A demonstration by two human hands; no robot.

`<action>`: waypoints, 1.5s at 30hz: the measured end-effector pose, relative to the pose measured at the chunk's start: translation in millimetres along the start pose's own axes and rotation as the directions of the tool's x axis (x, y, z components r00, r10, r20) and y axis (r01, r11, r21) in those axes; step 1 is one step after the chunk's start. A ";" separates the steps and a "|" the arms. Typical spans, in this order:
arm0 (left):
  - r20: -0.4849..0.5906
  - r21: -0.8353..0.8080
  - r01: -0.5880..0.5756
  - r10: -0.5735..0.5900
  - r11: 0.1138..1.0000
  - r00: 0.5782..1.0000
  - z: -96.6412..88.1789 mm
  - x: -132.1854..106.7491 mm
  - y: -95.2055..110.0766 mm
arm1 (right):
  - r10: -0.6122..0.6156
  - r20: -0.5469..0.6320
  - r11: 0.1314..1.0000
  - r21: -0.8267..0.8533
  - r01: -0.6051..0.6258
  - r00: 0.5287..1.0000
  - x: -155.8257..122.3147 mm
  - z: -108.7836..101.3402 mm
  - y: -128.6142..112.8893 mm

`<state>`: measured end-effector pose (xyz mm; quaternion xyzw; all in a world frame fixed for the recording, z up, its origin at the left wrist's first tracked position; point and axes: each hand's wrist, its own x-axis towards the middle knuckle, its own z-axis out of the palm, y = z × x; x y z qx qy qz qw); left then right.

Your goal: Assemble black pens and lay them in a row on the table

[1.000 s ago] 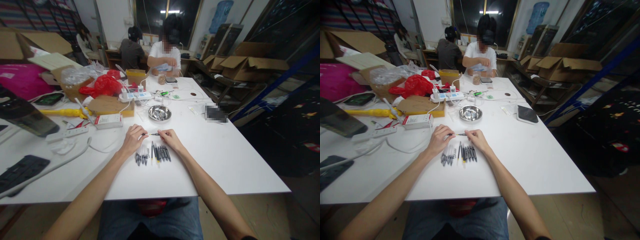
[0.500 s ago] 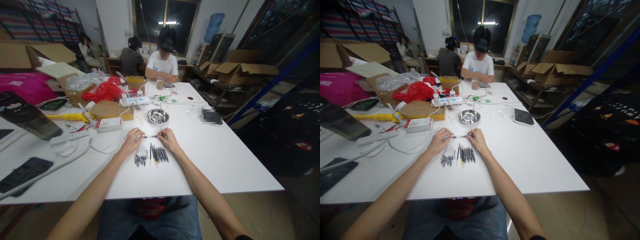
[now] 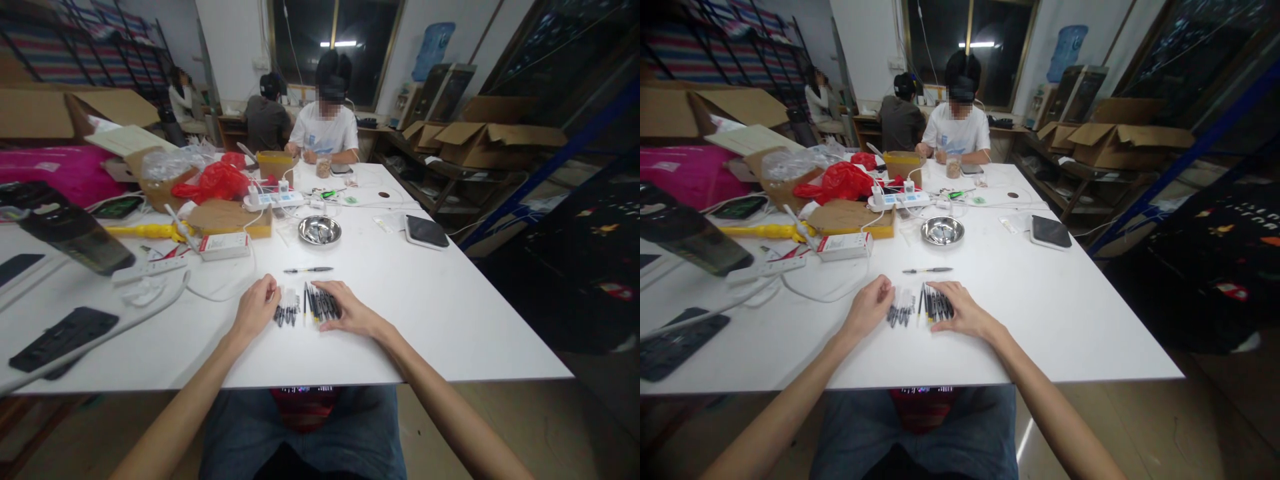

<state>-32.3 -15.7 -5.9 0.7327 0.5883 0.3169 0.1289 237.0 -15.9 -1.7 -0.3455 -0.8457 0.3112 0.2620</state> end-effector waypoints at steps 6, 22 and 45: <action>0.018 0.053 -0.121 0.120 0.991 0.993 5.3 3.9 -1.8 | 0.001 0.158 1.000 -0.030 0.004 0.987 6.1 -7.3 -2.6; -0.002 0.180 -0.021 0.022 0.983 1.000 3.8 1.3 -3.0 | -0.003 0.126 0.998 -0.062 0.011 0.992 14.8 2.6 4.5; -0.151 0.029 -0.407 0.407 0.913 0.901 11.4 72.6 8.5 | 0.066 -0.650 0.996 0.091 -0.008 0.757 84.7 -25.3 14.8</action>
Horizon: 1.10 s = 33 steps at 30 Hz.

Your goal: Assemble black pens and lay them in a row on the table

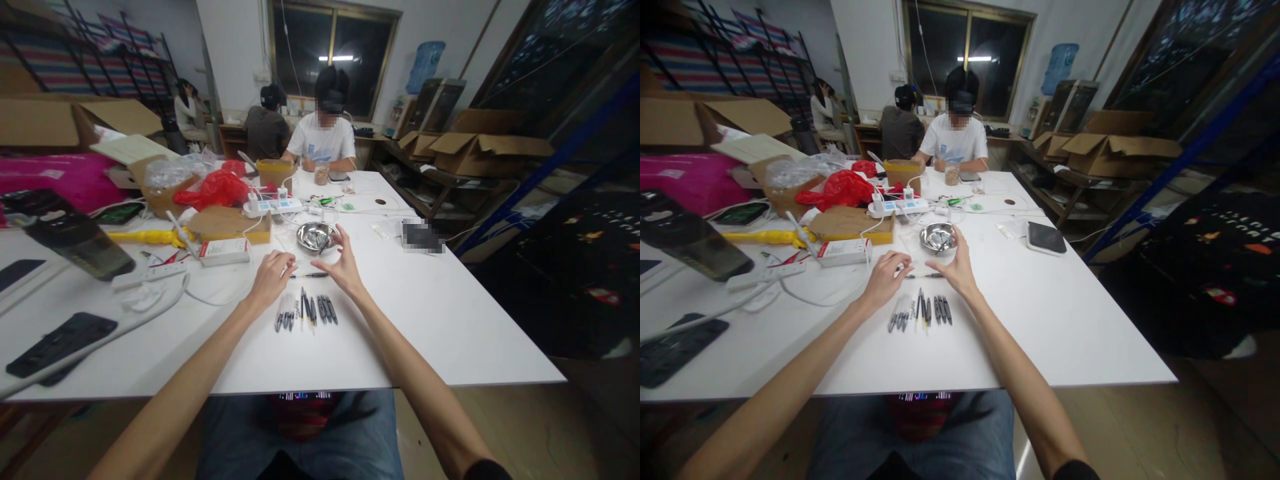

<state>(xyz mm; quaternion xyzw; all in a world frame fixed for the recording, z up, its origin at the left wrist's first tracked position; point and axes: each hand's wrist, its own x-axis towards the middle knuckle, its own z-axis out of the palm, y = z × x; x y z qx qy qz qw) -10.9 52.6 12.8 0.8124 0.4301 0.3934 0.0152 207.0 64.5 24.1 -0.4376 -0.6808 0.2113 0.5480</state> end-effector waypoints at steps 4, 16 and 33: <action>-0.036 0.002 -0.064 0.064 0.998 0.997 13.2 5.8 -3.5 | 0.056 -0.119 0.998 0.029 -0.053 0.991 -1.9 17.5 20.1; 0.049 -0.129 0.052 -0.046 0.990 0.998 22.4 -4.7 2.9 | 0.152 -0.010 0.987 0.045 -0.152 0.988 -10.3 18.4 24.7; 0.045 -0.126 0.009 -0.003 0.992 0.999 16.5 -10.0 6.2 | 0.151 0.046 0.987 0.054 -0.153 0.987 -17.2 17.9 24.6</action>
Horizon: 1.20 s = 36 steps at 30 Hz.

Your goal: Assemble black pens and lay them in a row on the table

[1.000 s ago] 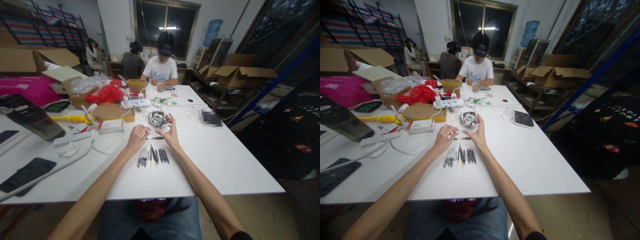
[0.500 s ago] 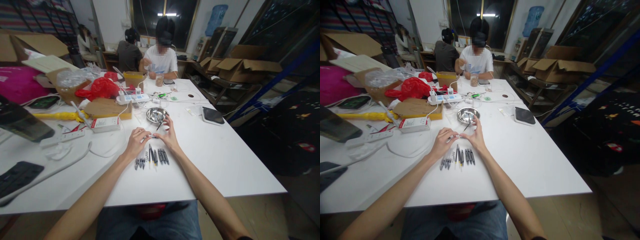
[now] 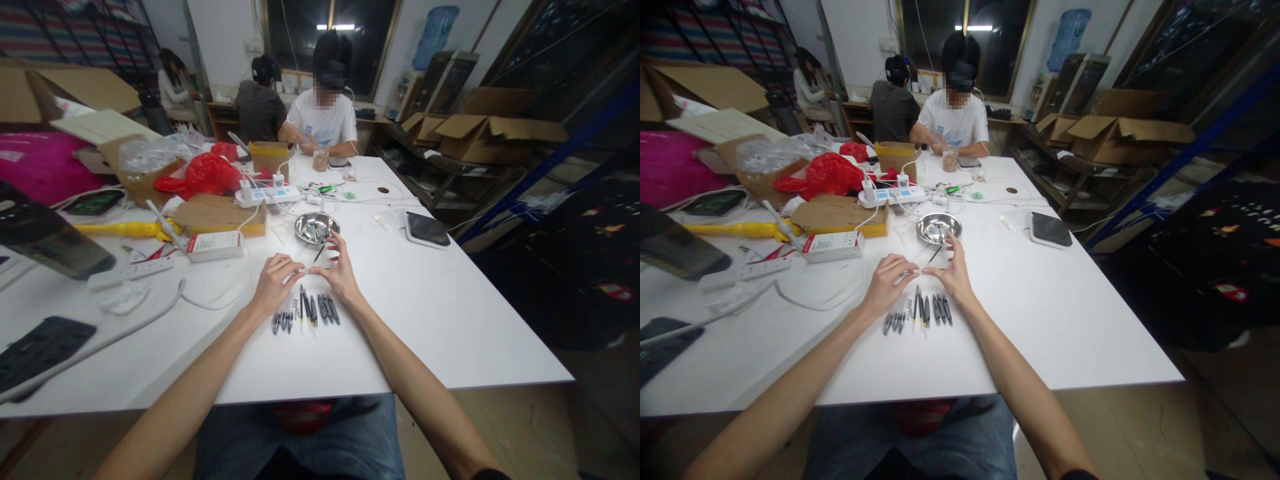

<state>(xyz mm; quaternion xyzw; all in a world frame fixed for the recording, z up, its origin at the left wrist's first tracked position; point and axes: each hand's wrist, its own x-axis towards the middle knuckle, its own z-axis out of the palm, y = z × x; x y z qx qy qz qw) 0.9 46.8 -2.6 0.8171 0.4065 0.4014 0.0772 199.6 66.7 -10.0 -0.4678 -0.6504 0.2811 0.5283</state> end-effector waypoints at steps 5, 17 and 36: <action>0.011 0.007 0.036 -0.036 0.999 0.999 -1.0 -1.4 0.5 | -0.013 -0.021 1.000 0.014 0.014 1.000 -1.9 0.2 -2.8; -0.038 0.034 0.094 -0.093 0.995 0.995 -5.1 -2.7 5.1 | -0.037 -0.127 0.996 0.075 0.046 0.991 -4.8 -4.8 -14.9; 0.186 0.113 0.011 -0.032 0.994 0.982 -12.6 -4.2 1.0 | 0.116 0.067 0.908 0.398 -0.133 0.991 -14.4 6.8 -33.2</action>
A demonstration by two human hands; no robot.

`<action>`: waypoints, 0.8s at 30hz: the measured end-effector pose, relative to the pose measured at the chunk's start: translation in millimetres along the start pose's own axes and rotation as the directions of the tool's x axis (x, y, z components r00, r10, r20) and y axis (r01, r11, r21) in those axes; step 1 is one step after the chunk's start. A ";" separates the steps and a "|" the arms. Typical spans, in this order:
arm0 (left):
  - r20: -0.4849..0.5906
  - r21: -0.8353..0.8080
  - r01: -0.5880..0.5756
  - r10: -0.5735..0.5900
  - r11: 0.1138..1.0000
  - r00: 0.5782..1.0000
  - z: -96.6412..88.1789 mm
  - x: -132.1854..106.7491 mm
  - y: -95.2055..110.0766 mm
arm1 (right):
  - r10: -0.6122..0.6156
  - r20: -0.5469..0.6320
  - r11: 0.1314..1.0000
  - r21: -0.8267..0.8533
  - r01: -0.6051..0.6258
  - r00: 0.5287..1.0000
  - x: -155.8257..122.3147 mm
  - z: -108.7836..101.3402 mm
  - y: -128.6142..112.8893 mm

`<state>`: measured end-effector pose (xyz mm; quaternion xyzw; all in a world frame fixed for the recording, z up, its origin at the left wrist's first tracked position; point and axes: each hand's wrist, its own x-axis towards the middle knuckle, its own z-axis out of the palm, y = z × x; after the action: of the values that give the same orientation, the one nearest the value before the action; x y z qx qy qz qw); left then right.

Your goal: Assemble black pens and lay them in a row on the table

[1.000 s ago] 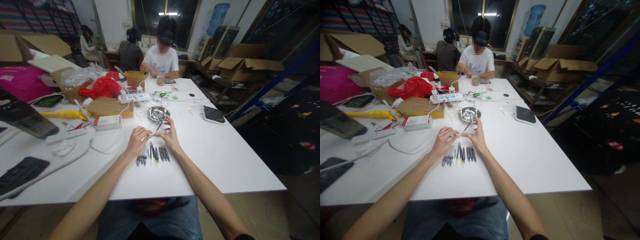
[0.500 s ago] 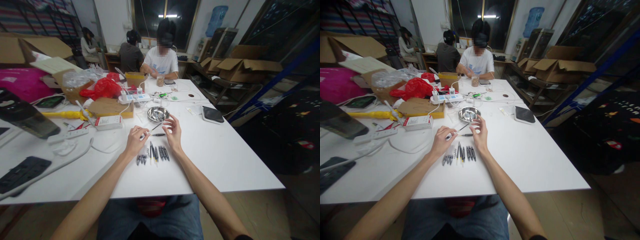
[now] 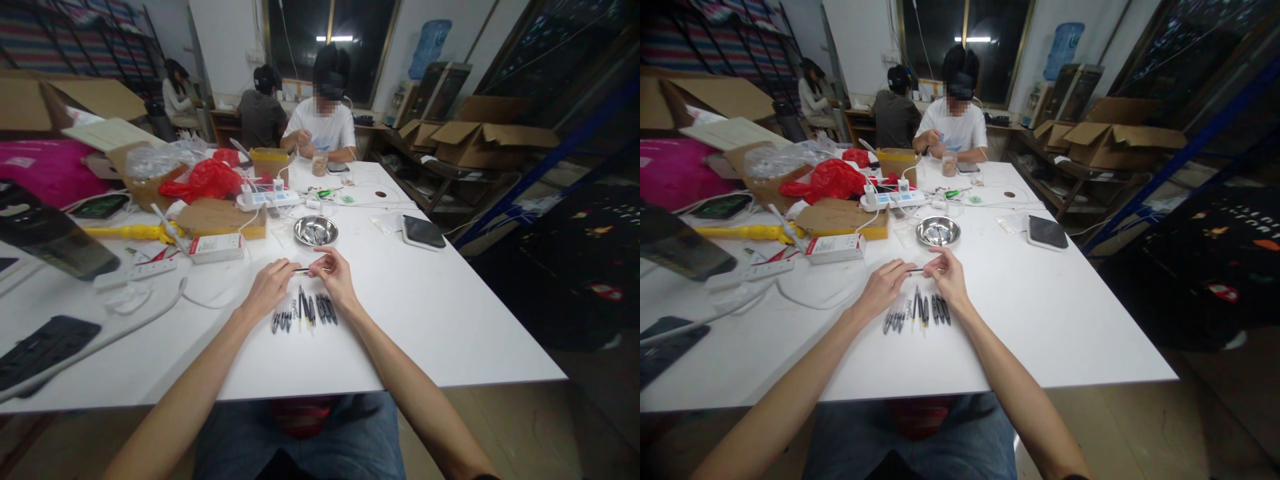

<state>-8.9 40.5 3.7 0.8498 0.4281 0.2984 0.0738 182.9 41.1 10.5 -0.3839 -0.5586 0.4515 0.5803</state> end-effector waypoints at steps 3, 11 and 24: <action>0.043 0.018 -0.001 0.000 1.000 0.999 -2.1 -1.4 6.2 | 0.029 -0.025 1.000 0.013 -0.028 0.999 -2.6 3.9 -2.7; 0.082 0.000 0.038 -0.038 0.999 0.996 0.6 -2.7 8.3 | 0.080 0.016 0.997 0.014 -0.080 0.997 -9.0 15.3 0.5; 0.018 0.102 0.224 -0.227 0.969 0.974 -4.7 -1.7 -11.0 | 0.092 0.585 0.698 -0.615 0.366 0.806 -13.6 3.1 -14.6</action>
<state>-19.9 45.4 2.6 0.8025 0.5351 0.2540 0.0712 181.7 23.6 20.5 -0.3750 -0.8633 0.2507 0.2264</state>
